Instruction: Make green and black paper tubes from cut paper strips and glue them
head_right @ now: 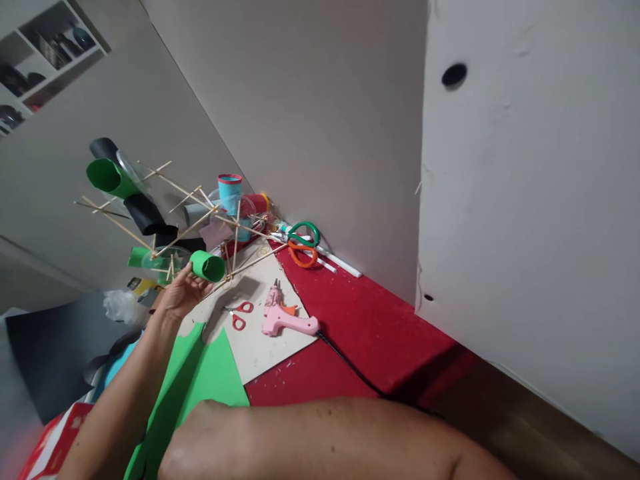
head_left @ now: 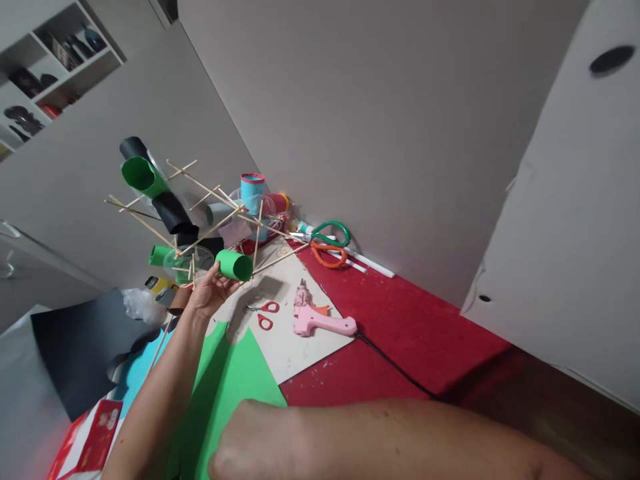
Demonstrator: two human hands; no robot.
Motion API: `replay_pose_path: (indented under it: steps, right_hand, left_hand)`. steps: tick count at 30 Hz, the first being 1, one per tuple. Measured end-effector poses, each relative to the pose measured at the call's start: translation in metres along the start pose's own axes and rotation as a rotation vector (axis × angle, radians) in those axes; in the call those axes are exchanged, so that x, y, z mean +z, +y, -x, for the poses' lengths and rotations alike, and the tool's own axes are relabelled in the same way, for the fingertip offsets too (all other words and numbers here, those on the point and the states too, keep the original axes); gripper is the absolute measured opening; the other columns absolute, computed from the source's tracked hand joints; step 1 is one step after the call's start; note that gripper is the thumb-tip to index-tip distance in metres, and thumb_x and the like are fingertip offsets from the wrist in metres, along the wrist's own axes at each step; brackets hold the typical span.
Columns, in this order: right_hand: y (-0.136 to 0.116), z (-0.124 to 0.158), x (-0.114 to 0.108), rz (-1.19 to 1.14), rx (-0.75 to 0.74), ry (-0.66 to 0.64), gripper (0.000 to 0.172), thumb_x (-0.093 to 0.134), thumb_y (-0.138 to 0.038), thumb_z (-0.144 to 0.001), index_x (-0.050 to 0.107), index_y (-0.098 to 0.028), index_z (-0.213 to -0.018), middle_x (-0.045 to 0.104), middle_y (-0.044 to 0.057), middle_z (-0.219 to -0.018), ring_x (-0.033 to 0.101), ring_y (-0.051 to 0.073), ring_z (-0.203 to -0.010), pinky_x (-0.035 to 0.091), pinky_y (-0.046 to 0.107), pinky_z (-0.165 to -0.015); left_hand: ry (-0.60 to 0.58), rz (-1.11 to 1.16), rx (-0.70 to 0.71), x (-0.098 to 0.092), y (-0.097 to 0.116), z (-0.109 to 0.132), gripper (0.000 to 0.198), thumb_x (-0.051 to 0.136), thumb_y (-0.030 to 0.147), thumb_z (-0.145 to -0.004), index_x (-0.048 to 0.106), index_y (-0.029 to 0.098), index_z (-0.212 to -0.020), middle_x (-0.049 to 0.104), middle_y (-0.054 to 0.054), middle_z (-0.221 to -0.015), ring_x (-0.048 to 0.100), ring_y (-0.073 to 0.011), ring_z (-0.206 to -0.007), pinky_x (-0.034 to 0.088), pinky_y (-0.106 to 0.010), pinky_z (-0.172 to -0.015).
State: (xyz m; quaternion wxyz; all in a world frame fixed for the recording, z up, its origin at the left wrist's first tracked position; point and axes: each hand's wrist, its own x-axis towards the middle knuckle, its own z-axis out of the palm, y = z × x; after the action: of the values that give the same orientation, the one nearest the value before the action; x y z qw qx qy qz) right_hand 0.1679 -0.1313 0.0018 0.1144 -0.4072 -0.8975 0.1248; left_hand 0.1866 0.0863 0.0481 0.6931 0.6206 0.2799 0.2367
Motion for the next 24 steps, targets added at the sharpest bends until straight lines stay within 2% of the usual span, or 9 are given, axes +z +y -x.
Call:
replay_pose_path:
  steps: [7,11,14,18,21,24]
  right_hand:
    - [0.001,-0.001,0.004,-0.011,-0.008,0.012,0.026,0.059,-0.023,-0.086,0.054,-0.019,-0.061,0.069,-0.001,-0.062,0.065,0.015,-0.055,0.024,0.024,-0.032]
    - [0.001,0.002,0.003,-0.018,-0.014,-0.011,0.026,0.06,-0.02,-0.084,0.052,-0.019,-0.059,0.069,-0.001,-0.063,0.065,0.014,-0.056,0.025,0.024,-0.034]
    - [0.001,0.003,0.003,-0.027,-0.021,0.021,0.024,0.058,-0.02,-0.084,0.052,-0.02,-0.061,0.07,0.0,-0.066,0.065,0.015,-0.058,0.026,0.025,-0.034]
    - [0.001,0.004,0.004,-0.053,-0.027,0.006,0.022,0.056,-0.02,-0.085,0.053,-0.02,-0.063,0.071,0.0,-0.069,0.064,0.015,-0.059,0.027,0.025,-0.033]
    - [0.002,0.004,0.005,-0.057,-0.04,-0.006,0.02,0.057,-0.017,-0.083,0.053,-0.02,-0.064,0.069,0.0,-0.067,0.063,0.015,-0.057,0.028,0.025,-0.032]
    - [0.003,0.004,0.006,-0.073,-0.047,0.022,0.018,0.058,-0.015,-0.081,0.054,-0.02,-0.065,0.069,0.0,-0.065,0.062,0.014,-0.055,0.028,0.024,-0.033]
  left_hand:
    - [-0.034,0.005,-0.034,0.008,-0.009,0.003,0.036,0.074,0.045,-0.073,0.051,0.018,-0.066,0.048,0.007,-0.049,0.059,-0.0104,-0.05,0.059,-0.029,-0.061]
    - [-0.058,-0.098,0.015,0.021,-0.017,-0.001,0.038,0.078,0.045,-0.068,0.054,0.017,-0.071,0.055,0.005,-0.054,0.059,-0.0097,-0.051,0.058,-0.029,-0.064]
    - [-0.07,-0.221,0.048,0.034,-0.025,-0.006,0.042,0.079,0.05,-0.064,0.059,0.015,-0.075,0.062,0.001,-0.06,0.061,-0.0117,-0.053,0.057,-0.029,-0.061]
    - [-0.058,-0.408,0.169,0.048,-0.034,-0.017,0.044,0.077,0.053,-0.064,0.064,0.014,-0.077,0.064,-0.001,-0.065,0.061,-0.0124,-0.057,0.053,-0.026,-0.06]
    - [-0.029,-0.553,0.301,0.054,-0.041,-0.026,0.038,0.075,0.05,-0.067,0.061,0.015,-0.068,0.057,0.003,-0.059,0.055,-0.0108,-0.055,0.044,-0.021,-0.053]
    - [-0.037,-0.688,0.388,0.06,-0.049,-0.032,0.034,0.074,0.048,-0.068,0.063,0.016,-0.071,0.054,0.003,-0.057,0.053,-0.0119,-0.056,0.039,-0.021,-0.051]
